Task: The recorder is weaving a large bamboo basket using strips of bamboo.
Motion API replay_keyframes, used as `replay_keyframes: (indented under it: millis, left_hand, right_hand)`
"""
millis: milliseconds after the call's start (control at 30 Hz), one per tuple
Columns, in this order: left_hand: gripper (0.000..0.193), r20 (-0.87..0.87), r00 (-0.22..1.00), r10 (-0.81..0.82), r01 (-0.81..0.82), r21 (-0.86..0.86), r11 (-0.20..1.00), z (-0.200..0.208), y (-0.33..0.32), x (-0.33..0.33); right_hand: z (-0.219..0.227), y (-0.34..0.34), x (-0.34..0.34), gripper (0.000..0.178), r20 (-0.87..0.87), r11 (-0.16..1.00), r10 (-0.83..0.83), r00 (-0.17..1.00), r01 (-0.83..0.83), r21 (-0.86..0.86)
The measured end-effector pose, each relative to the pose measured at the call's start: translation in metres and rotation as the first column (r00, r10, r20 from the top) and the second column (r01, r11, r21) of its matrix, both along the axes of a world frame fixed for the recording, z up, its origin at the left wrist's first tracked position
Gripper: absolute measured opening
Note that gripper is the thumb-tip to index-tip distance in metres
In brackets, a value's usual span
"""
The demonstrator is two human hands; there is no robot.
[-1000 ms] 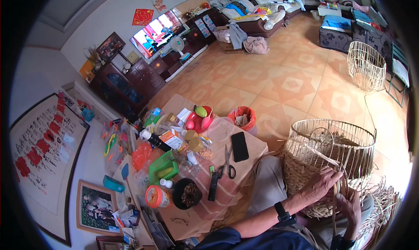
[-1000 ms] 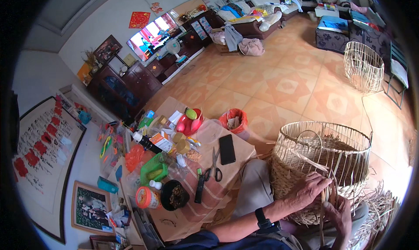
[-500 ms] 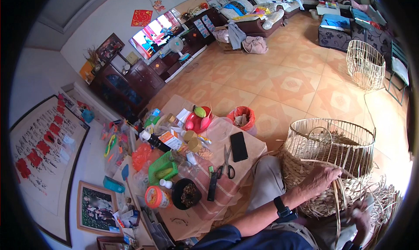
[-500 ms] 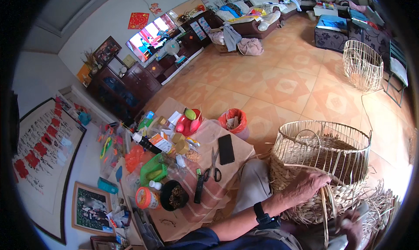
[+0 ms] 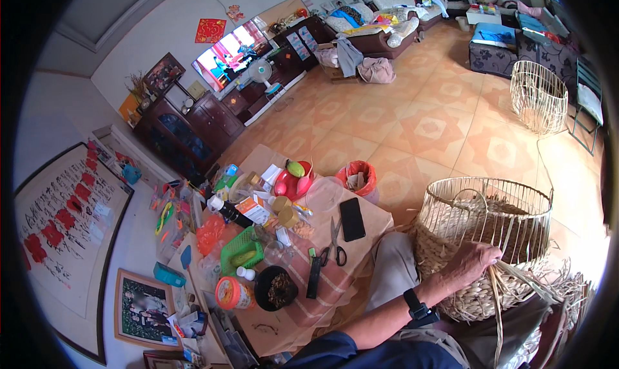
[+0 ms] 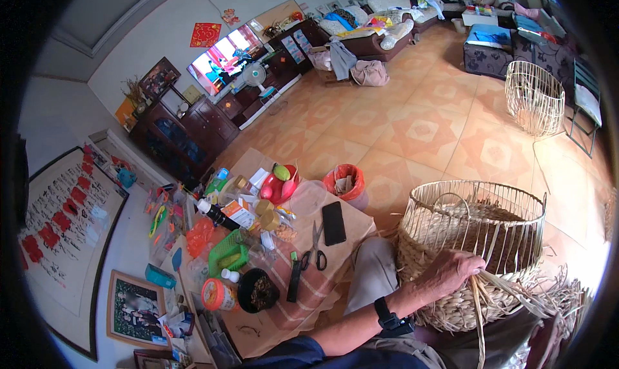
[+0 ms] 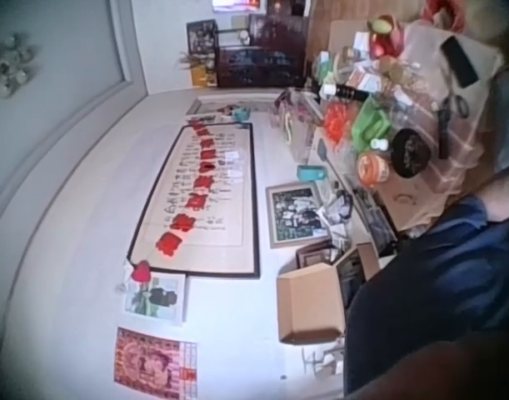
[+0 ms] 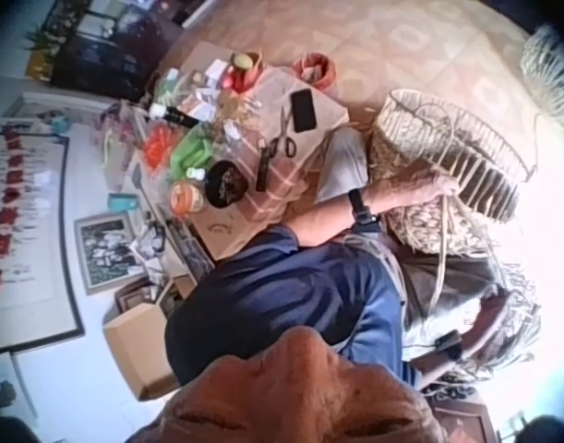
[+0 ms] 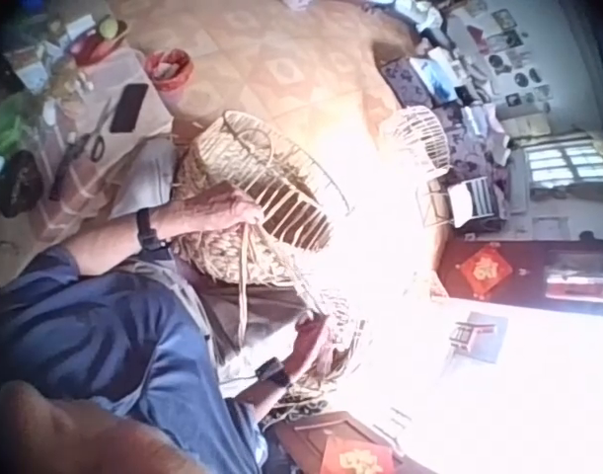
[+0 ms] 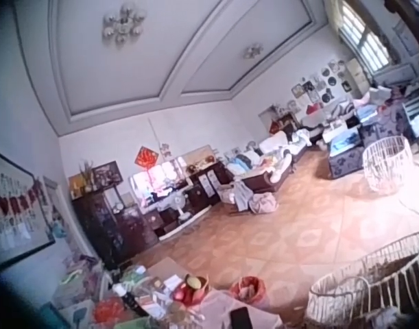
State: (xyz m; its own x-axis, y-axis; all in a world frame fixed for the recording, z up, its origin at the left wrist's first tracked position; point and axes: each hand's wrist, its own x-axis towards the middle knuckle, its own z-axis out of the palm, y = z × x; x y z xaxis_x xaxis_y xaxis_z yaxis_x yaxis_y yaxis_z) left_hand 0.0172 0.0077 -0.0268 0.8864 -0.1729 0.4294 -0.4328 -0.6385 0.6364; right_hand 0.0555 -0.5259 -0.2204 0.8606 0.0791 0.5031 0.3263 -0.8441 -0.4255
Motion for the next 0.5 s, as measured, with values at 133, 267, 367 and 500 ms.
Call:
replay_keyframes:
  millis: [133,267,367,500]
  left_hand:
    - [0.007,-0.005,1.0,0.025,-0.024,0.022,0.999,0.002,0.004,-0.001]
    - [0.007,0.004,1.0,0.0,0.0,0.034,0.999,0.006,-0.004,0.0]
    - [0.006,-0.009,0.999,0.034,-0.034,0.034,0.999,0.005,0.004,-0.002]
    - [0.007,-0.045,0.999,0.02,-0.02,0.008,1.0,0.01,0.002,-0.001]
  right_hand:
    - [0.145,0.101,-0.057,0.088,-0.619,0.642,0.678,0.397,0.091,0.761]
    - [0.184,0.2,-0.074,0.059,-0.443,0.591,0.643,0.625,-0.037,0.806]
    - [0.221,0.307,-0.069,0.065,-0.224,0.899,0.432,0.874,-0.395,0.19]
    - [0.186,0.349,-0.064,0.034,-0.131,0.971,0.233,0.964,-0.238,-0.027]
